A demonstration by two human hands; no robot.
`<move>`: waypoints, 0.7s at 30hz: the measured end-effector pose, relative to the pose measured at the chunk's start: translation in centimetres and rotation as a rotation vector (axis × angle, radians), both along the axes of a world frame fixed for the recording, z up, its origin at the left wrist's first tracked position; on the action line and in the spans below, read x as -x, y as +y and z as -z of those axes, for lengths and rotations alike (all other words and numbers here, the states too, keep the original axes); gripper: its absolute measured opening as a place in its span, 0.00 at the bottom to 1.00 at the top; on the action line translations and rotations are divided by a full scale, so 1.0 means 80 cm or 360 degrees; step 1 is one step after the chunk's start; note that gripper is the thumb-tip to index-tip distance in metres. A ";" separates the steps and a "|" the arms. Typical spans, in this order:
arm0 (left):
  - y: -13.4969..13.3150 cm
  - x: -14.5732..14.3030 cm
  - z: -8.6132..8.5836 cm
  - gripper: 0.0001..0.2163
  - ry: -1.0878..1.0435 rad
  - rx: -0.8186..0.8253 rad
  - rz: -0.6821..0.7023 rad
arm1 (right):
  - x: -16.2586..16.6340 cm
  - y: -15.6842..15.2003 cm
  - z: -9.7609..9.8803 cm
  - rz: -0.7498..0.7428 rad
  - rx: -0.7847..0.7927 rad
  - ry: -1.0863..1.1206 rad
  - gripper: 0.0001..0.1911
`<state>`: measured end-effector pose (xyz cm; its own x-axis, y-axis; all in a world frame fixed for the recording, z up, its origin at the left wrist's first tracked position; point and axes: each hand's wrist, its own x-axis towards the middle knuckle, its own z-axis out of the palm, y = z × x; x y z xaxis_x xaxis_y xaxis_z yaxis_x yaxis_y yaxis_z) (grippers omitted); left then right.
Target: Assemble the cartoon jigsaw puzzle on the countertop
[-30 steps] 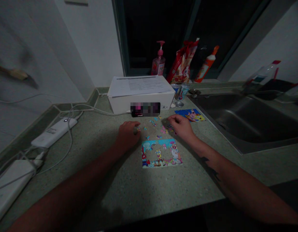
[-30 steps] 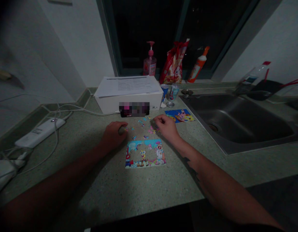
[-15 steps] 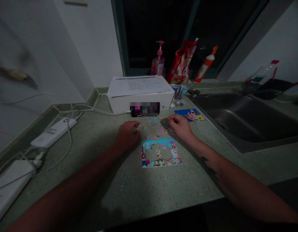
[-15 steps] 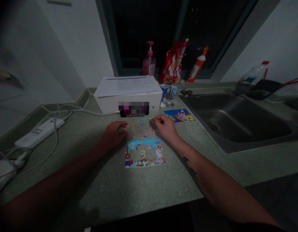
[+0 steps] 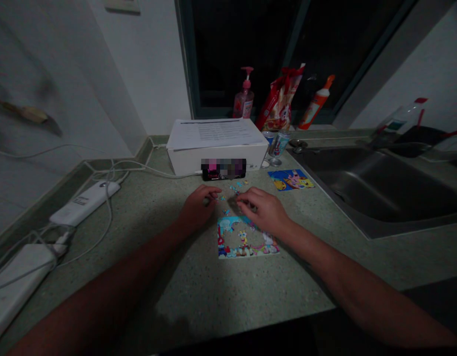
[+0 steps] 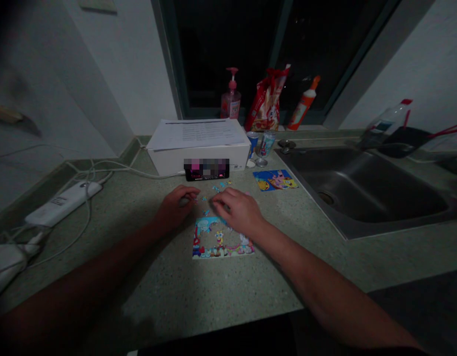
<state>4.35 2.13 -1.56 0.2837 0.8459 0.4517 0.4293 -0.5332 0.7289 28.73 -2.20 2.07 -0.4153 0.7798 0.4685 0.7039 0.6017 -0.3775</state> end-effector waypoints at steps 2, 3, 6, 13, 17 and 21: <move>-0.001 -0.002 -0.001 0.14 -0.0121 0.0046 0.0032 | 0.010 -0.006 0.000 -0.0030 -0.0041 -0.0098 0.09; -0.002 -0.004 -0.002 0.13 -0.0177 0.0085 0.0043 | 0.015 -0.008 0.000 -0.0036 -0.0057 -0.0128 0.10; -0.007 -0.009 -0.005 0.12 -0.0334 0.0280 0.0072 | 0.027 -0.012 0.000 -0.0014 -0.0088 -0.0211 0.11; -0.017 -0.021 -0.012 0.17 -0.0552 0.0618 0.0174 | 0.035 -0.016 -0.002 0.0055 -0.0140 -0.0336 0.13; -0.020 -0.024 -0.014 0.18 -0.0609 0.0664 0.0255 | 0.033 -0.016 -0.003 0.0039 -0.0145 -0.0338 0.12; -0.020 -0.023 -0.015 0.19 -0.0632 0.0710 0.0241 | 0.031 -0.017 -0.004 0.0039 -0.0132 -0.0326 0.12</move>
<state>6.17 0.53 -0.33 0.2980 0.9412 0.1593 0.0229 -0.1738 0.9845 26.22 -3.59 2.43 -0.4896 0.7533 0.4392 0.7757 0.6063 -0.1752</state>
